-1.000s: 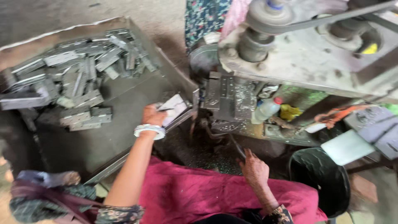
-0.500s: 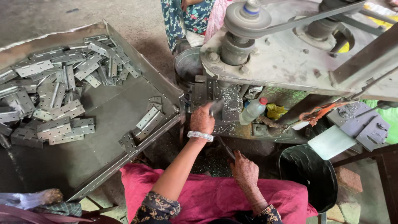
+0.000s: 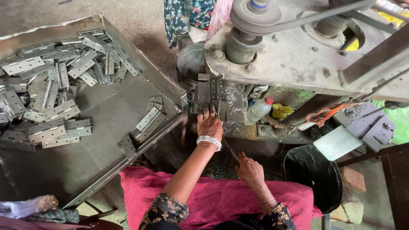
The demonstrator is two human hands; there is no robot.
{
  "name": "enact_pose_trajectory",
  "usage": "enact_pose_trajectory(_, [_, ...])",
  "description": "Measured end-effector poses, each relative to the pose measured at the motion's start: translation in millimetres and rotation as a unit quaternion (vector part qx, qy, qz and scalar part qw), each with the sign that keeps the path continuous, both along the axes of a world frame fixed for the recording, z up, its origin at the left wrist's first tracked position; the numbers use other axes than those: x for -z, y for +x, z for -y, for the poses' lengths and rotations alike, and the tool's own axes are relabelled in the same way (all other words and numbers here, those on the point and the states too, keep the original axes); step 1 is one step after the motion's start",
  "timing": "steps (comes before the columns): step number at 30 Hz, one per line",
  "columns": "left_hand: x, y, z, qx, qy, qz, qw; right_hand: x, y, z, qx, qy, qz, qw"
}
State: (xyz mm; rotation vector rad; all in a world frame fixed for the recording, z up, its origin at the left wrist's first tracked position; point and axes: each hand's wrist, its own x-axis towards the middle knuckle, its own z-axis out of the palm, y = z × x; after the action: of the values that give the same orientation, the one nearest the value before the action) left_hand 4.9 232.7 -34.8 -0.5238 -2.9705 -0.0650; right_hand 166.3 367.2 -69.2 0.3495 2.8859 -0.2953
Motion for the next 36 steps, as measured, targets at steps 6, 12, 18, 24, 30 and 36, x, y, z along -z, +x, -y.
enact_pose_trajectory(6, [-24.4, 10.2, 0.6, 0.023, -0.054, 0.102, 0.993, -19.5, -18.5, -0.9, -0.042, 0.011, -0.016, 0.999])
enact_pose_trajectory(12, [-1.1, -8.5, -10.5, 0.035, -0.109, 0.092, 0.989, 5.7, -28.8, -20.8, -0.03, -0.018, -0.047, 0.998])
enact_pose_trajectory(18, [7.6, -16.9, -11.8, -0.013, -0.134, -0.044, 0.99, 91.9, 10.8, -12.3, 0.032, -0.037, -0.045, 0.998])
enact_pose_trajectory(24, [6.6, -20.1, -8.8, 0.026, -0.036, 0.101, 0.994, 96.7, -15.4, -31.8, 0.025, 0.01, -0.029, 0.999])
enact_pose_trajectory(30, [30.9, -40.3, -22.8, -0.017, 0.047, 0.041, 0.998, 107.3, -5.4, -27.5, 0.025, -0.06, -0.076, 0.995])
enact_pose_trajectory(36, [19.6, -40.9, -11.4, 0.004, -0.056, 0.065, 0.996, 114.3, -4.4, -30.6, 0.008, -0.029, -0.052, 0.998])
